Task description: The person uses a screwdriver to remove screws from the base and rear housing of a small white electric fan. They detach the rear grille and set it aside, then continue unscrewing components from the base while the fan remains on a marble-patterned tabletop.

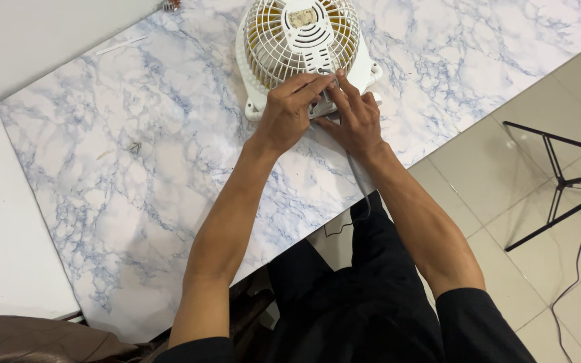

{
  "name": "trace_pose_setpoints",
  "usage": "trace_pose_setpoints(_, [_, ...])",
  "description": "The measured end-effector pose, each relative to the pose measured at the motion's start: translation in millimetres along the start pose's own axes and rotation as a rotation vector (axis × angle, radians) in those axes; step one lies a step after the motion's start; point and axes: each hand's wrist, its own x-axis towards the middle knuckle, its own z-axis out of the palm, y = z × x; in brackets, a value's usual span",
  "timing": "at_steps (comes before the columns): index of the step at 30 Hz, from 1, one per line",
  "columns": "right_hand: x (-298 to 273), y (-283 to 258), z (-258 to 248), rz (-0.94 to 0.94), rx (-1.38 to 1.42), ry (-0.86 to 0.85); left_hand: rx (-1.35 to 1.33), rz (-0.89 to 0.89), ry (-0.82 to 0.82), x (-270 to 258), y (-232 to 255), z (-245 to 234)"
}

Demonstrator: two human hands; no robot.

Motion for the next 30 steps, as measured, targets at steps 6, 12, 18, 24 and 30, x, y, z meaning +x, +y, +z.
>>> trace_pose_setpoints(6, [3, 0, -1, -0.016, -0.003, 0.011, 0.146, 0.11, -0.005, 1, 2, -4])
trace_pose_setpoints(12, [4, -5, -2, 0.019, -0.017, -0.011, 0.023, 0.049, 0.072, -1, 7, 1])
trace_pose_setpoints(18, [-2, -5, -2, 0.01, -0.004, 0.005, -0.002, -0.039, 0.049, -9, 3, 10])
trace_pose_setpoints(24, [3, -3, -2, 0.012, 0.01, -0.001, -0.024, -0.048, 0.041, -5, 4, 3])
trace_pose_setpoints(30, [7, -7, -2, 0.037, -0.005, 0.009, 0.239, 0.129, 0.105, 1, 14, 2])
